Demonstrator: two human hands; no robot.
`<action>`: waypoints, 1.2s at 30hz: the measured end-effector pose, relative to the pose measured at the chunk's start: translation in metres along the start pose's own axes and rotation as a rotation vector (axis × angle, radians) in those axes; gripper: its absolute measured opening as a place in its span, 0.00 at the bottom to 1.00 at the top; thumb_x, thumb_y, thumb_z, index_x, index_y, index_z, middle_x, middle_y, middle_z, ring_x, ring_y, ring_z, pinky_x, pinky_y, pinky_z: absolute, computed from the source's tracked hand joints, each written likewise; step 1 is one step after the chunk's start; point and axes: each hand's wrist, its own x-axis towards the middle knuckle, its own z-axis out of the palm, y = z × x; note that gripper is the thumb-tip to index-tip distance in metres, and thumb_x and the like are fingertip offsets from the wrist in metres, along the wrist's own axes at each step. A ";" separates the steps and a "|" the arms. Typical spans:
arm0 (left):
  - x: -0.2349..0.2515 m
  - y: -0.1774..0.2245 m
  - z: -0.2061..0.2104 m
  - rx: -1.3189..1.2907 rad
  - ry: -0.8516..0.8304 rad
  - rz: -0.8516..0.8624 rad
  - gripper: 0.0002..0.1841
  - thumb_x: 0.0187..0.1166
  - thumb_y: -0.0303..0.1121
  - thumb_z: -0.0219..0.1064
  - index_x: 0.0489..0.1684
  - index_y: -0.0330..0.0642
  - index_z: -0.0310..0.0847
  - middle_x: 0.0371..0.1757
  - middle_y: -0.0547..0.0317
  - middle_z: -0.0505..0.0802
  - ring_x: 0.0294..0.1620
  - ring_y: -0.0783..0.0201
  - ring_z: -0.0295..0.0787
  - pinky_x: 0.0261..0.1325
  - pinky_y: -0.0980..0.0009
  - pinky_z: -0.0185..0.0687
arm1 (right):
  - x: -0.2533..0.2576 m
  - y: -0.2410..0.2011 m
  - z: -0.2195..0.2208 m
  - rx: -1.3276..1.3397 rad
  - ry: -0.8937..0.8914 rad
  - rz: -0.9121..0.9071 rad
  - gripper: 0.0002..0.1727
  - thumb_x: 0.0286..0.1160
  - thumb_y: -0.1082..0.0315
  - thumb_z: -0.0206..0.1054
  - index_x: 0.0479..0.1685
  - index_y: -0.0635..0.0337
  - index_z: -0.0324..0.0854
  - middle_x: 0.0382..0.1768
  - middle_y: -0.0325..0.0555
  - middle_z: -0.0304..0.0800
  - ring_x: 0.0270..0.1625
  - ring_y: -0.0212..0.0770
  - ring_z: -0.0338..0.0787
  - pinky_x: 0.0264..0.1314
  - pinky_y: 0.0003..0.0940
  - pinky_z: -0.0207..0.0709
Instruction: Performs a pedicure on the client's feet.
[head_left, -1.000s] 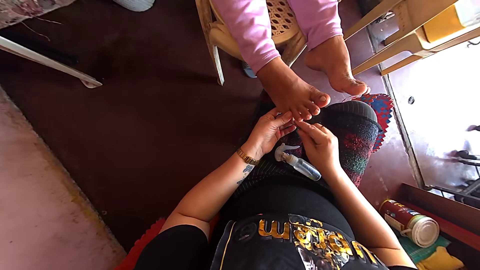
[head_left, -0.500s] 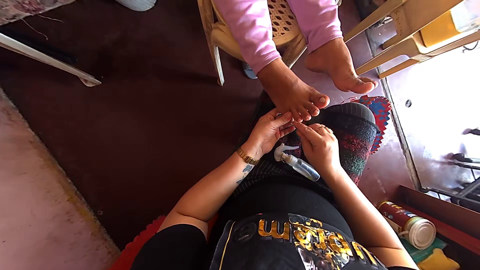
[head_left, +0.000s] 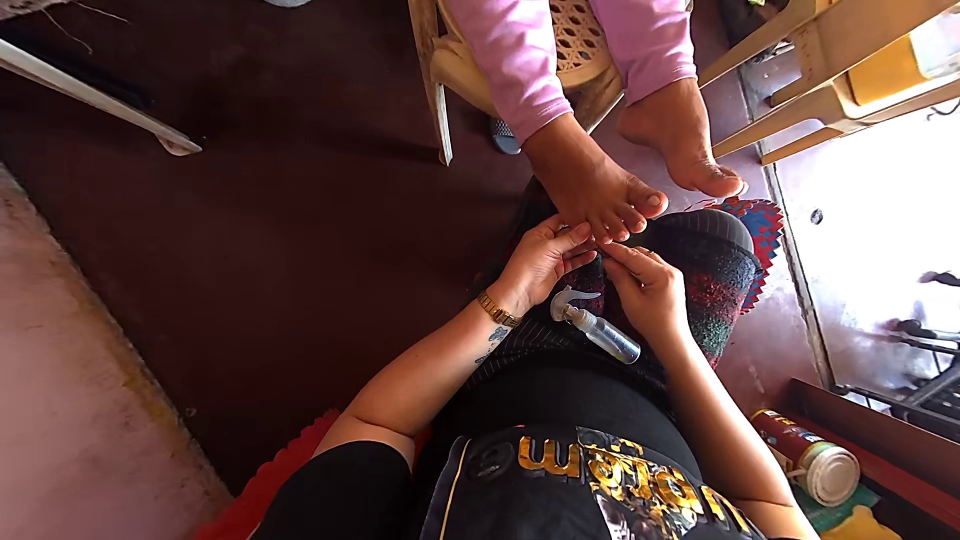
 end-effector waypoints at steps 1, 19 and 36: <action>0.000 0.000 0.000 -0.007 0.003 -0.004 0.13 0.83 0.25 0.65 0.63 0.44 0.78 0.48 0.58 0.92 0.45 0.64 0.93 0.57 0.64 0.90 | -0.001 -0.001 0.002 -0.016 0.021 -0.007 0.14 0.81 0.70 0.67 0.59 0.59 0.92 0.45 0.50 0.95 0.46 0.40 0.92 0.53 0.34 0.85; -0.002 0.000 0.000 0.013 -0.004 0.006 0.10 0.82 0.25 0.65 0.58 0.44 0.78 0.45 0.60 0.93 0.44 0.65 0.93 0.55 0.65 0.90 | -0.002 -0.002 0.003 -0.061 0.033 -0.024 0.14 0.81 0.70 0.66 0.59 0.59 0.92 0.42 0.50 0.94 0.44 0.41 0.91 0.51 0.36 0.84; 0.003 0.001 -0.001 -0.017 -0.005 -0.024 0.12 0.82 0.24 0.65 0.60 0.41 0.78 0.45 0.58 0.92 0.43 0.65 0.94 0.54 0.66 0.91 | -0.004 -0.006 0.006 -0.232 0.076 -0.129 0.15 0.82 0.70 0.65 0.61 0.55 0.92 0.39 0.52 0.93 0.44 0.47 0.91 0.50 0.42 0.82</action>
